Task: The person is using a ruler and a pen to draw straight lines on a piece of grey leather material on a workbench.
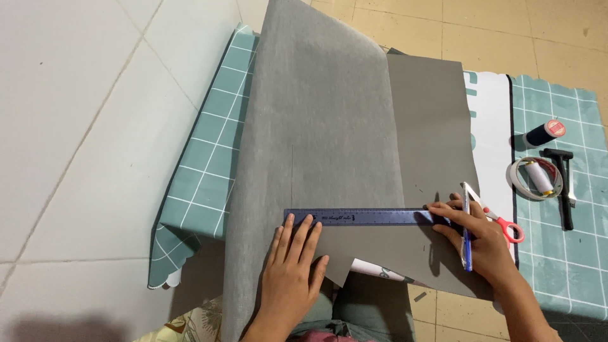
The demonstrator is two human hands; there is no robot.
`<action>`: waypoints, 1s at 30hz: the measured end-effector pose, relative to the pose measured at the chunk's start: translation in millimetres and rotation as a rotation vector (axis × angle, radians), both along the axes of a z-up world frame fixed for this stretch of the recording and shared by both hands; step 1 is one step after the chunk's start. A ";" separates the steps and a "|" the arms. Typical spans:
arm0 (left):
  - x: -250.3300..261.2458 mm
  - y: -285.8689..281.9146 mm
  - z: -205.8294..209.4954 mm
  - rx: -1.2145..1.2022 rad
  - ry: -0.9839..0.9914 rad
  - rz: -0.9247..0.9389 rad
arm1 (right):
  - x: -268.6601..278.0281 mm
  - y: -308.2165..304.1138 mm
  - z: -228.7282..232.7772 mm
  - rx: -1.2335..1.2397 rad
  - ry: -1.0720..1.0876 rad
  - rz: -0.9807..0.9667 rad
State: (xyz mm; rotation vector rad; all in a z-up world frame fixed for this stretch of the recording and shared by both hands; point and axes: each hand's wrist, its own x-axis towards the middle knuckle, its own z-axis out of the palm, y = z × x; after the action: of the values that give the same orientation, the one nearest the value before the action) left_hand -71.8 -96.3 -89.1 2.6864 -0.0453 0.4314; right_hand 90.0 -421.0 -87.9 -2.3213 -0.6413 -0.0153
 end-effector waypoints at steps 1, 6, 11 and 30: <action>0.3 -0.4 -0.1 -0.003 0.000 -0.005 | -1.3 0.1 1.3 -0.005 -0.016 -0.007; 0.2 -0.5 -3.5 0.004 0.015 -0.008 | -0.5 -1.2 -2.7 0.019 -0.024 0.006; 0.9 -1.4 -3.2 0.010 0.007 -0.004 | -3.0 2.3 1.1 0.066 -0.080 0.036; 6.9 -11.5 0.8 0.043 0.055 0.067 | 12.1 17.9 22.6 0.834 0.147 -0.010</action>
State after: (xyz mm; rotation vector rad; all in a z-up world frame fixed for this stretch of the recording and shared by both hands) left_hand -64.9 -107.8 -88.3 2.7468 0.0522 0.3815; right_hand 102.1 -403.1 -65.3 -1.5028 -0.4318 -0.0970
